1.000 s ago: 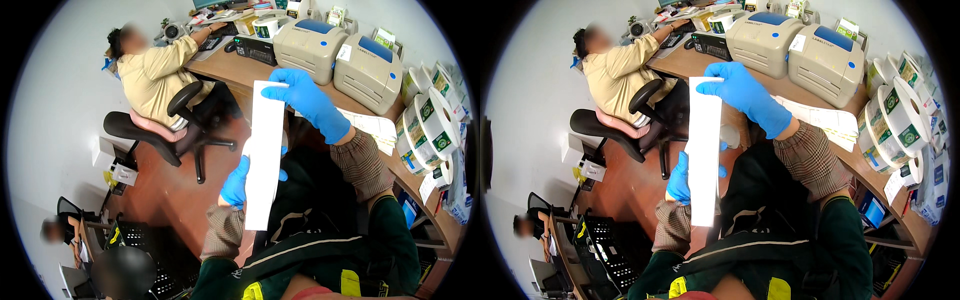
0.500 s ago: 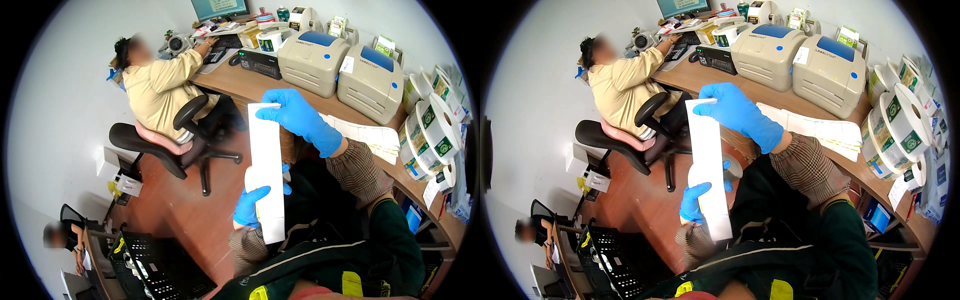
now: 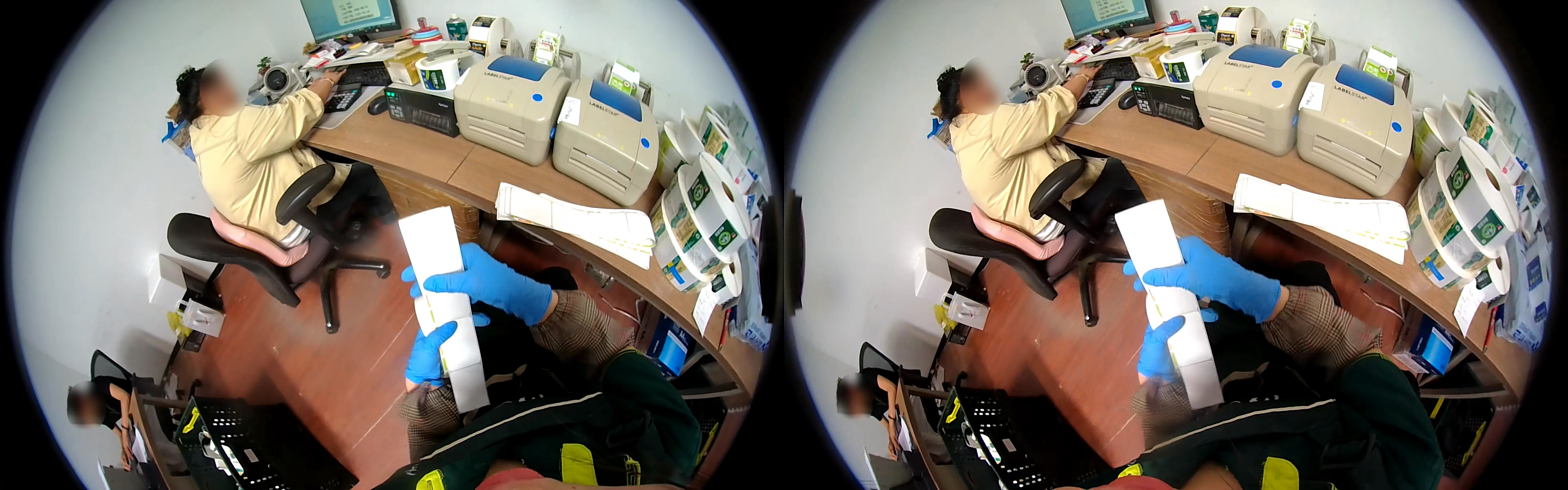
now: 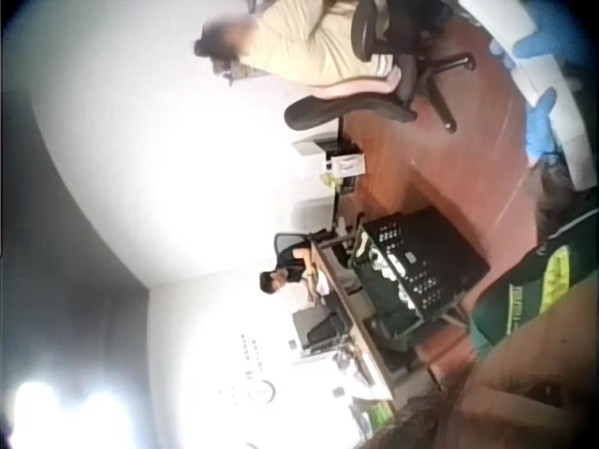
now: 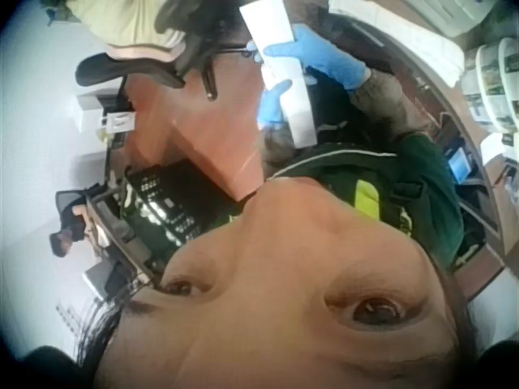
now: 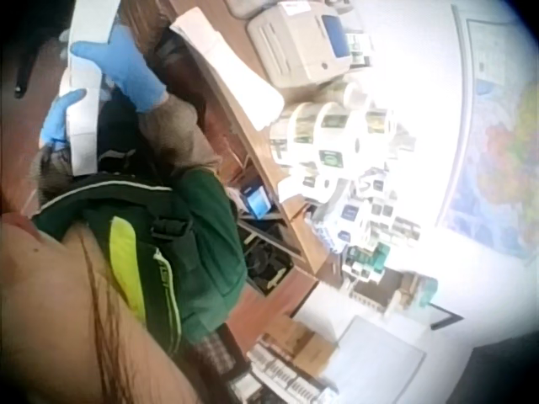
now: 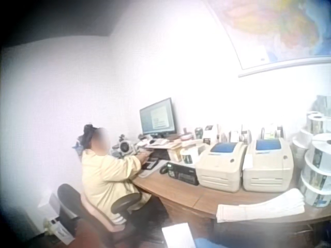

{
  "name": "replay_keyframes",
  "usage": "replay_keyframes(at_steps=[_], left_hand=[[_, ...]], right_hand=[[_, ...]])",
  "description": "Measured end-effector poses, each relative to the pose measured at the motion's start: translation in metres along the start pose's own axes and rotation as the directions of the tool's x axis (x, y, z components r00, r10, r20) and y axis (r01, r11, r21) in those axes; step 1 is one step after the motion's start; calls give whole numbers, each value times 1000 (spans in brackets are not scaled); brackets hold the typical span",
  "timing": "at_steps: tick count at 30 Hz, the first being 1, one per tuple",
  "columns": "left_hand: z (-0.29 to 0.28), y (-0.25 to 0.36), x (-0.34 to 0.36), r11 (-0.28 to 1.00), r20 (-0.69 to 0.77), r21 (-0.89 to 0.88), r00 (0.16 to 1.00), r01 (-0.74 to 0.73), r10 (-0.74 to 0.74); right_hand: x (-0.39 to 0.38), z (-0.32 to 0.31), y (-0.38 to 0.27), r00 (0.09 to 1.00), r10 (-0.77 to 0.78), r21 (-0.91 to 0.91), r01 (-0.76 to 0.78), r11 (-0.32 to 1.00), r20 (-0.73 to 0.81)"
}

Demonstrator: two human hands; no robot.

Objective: The person peels printed labels from a continuous roll and applies them to white rectangular packages. They smooth the labels onto the package surfaces and use a red pen to write on the labels. The person handles the packages and labels repeatedly in a repetitive workflow.

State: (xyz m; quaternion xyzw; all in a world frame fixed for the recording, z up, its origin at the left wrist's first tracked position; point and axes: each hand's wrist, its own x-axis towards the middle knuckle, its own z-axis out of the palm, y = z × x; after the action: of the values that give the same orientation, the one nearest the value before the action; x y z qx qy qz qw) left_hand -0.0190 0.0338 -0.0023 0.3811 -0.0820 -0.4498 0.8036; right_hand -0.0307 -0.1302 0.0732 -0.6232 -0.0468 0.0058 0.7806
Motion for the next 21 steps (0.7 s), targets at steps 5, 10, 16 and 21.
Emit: replay_keyframes(at_steps=[5, 10, 16, 21], left_hand=[[-29, -14, 3, 997, -72, -38, 995, 63, -65], [-38, -24, 7, 994, -115, -99, 992, 46, -58], [-56, -33, 10, 969, -167, -218, 974, 117, -155], [-61, -37, 9, 971, -135, -197, 977, 134, -162]], right_hand=[[0, 18, 18, 999, 6, 116, -10, 993, 31], [7, 19, 30, 996, 67, 233, -77, 969, 52], [5, 22, 28, 989, 103, 226, -77, 971, -104], [3, 21, 31, 982, 124, 264, -82, 961, -145]])
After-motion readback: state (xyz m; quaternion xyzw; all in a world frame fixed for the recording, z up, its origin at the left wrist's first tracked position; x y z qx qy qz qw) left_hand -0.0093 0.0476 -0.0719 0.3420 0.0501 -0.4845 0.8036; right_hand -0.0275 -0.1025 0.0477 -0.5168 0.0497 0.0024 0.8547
